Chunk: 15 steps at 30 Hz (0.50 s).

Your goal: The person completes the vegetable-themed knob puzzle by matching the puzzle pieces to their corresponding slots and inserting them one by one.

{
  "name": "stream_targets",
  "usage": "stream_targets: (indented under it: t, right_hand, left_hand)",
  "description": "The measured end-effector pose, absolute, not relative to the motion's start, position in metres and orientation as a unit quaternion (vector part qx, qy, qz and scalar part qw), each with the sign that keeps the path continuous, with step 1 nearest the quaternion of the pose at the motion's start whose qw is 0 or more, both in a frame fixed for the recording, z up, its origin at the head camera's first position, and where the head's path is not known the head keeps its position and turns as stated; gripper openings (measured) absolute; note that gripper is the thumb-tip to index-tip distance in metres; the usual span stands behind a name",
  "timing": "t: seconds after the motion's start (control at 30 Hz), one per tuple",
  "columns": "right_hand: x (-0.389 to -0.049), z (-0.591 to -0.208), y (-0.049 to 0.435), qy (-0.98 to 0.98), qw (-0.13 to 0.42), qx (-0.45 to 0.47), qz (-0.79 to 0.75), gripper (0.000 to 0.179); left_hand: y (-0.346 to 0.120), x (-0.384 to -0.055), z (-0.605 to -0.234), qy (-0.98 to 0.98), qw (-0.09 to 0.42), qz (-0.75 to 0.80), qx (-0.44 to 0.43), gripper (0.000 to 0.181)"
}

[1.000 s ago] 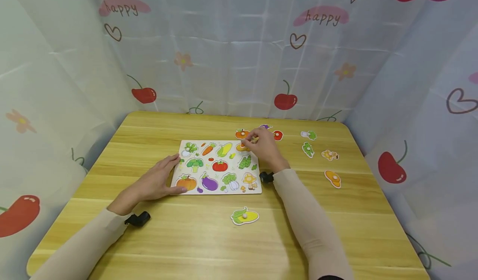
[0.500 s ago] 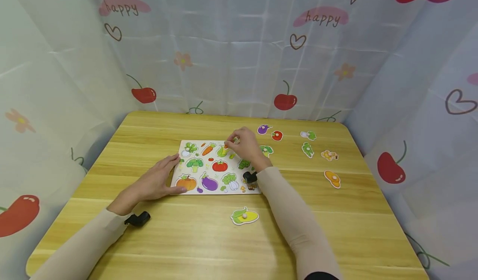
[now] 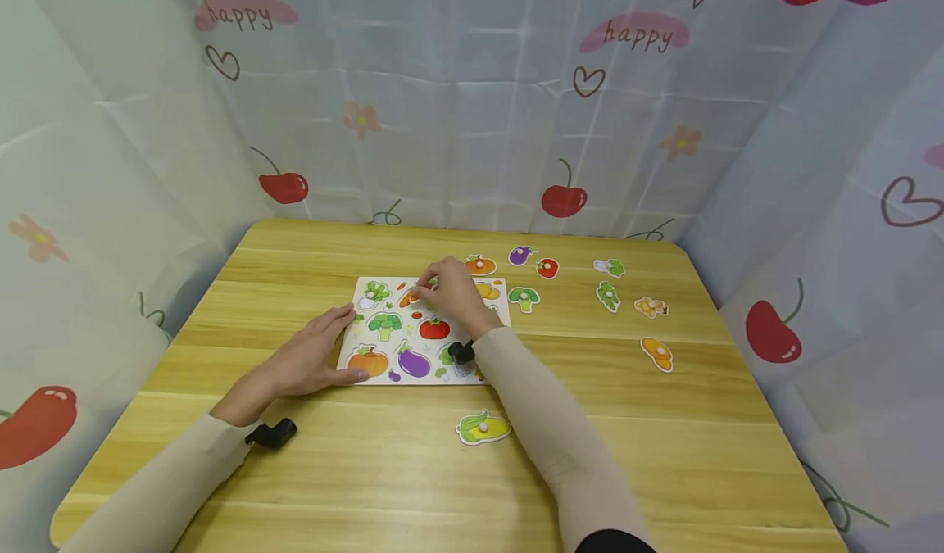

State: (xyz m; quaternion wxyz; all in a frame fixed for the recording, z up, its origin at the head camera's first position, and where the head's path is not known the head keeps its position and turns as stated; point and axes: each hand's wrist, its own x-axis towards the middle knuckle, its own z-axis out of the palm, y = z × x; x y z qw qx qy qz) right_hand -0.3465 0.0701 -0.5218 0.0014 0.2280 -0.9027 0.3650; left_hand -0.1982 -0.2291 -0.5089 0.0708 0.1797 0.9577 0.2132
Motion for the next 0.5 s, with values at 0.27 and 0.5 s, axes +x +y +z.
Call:
stream_targets:
  t: [0.27, 0.5]
  right_hand:
    - [-0.329, -0.505, 0.047, -0.915, -0.011, 0.193, 0.353, 0.018]
    - [-0.325, -0.503, 0.043, -0.918, -0.026, 0.188, 0.348, 0.015]
  left_hand:
    - [-0.230, -0.199, -0.507, 0.958, 0.072, 0.215, 0.177, 0.122]
    - [-0.229, -0.197, -0.508, 0.957, 0.071, 0.221, 0.176, 0.122]
